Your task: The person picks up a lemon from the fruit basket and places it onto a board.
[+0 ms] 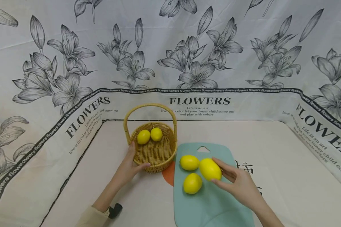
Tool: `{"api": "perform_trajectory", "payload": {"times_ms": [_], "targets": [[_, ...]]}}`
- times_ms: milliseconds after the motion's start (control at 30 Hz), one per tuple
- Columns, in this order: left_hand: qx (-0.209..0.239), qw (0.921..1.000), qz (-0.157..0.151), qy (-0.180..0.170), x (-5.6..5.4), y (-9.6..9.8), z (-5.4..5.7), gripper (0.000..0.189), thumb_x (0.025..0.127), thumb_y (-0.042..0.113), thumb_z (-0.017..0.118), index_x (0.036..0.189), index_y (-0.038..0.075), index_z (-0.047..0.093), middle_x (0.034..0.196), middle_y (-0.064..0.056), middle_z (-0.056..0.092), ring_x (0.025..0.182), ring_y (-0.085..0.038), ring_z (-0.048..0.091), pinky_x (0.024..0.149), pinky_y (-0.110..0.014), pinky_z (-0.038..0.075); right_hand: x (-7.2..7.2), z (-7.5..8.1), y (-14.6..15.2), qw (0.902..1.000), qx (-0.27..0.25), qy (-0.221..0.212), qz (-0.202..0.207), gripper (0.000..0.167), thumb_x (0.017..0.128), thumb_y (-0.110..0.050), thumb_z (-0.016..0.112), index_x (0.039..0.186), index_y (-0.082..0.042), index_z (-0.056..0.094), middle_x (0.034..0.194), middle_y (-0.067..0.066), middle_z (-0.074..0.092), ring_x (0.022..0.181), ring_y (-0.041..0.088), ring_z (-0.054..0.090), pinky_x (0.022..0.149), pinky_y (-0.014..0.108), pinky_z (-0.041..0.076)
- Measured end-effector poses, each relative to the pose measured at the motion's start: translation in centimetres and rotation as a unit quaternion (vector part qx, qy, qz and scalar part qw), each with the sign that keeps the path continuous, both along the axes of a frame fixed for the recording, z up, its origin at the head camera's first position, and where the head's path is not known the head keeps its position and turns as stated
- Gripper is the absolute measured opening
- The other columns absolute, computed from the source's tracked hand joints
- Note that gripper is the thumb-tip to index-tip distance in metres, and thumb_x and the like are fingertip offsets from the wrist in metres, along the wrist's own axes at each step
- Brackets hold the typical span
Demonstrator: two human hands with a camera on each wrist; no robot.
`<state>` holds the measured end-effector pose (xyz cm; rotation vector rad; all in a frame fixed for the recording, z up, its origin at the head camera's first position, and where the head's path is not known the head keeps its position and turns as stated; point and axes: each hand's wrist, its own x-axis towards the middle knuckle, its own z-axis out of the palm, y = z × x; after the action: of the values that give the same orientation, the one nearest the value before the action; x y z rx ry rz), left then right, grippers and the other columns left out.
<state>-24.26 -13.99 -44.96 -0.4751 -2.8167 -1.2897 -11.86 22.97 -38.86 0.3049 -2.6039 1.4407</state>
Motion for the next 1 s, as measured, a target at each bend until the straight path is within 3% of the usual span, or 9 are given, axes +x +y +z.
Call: {"api": "perform_trajectory", "payload": {"times_ms": [467, 1000], "targets": [[-0.012, 0.9999, -0.001, -0.002, -0.1, -0.1, 0.0, 0.116, 0.081, 0.059, 0.067, 0.153, 0.003, -0.005, 0.159, -0.012, -0.008, 0.146, -0.03, -0.001, 0.115, -0.051, 0.011, 2.2, -2.3, 1.5, 0.9951, -0.017, -0.078, -0.059, 0.07, 0.079, -0.03, 0.079, 0.139, -0.006, 0.052, 0.141, 0.011, 0.05, 0.125, 0.022, 0.048, 0.09, 0.016, 0.046], [-0.01, 0.9999, -0.001, -0.008, 0.0, -0.1, 0.0, 0.116, 0.081, 0.058, 0.067, 0.153, 0.004, -0.006, 0.159, -0.011, -0.009, 0.146, -0.03, -0.001, 0.115, -0.051, 0.011, 2.4, -4.7, 4.0, 0.9842, 0.044, -0.133, -0.109, 0.076, 0.079, -0.037, 0.079, 0.139, -0.002, 0.05, 0.142, 0.018, 0.047, 0.127, 0.032, 0.047, 0.091, 0.022, 0.048]]}}
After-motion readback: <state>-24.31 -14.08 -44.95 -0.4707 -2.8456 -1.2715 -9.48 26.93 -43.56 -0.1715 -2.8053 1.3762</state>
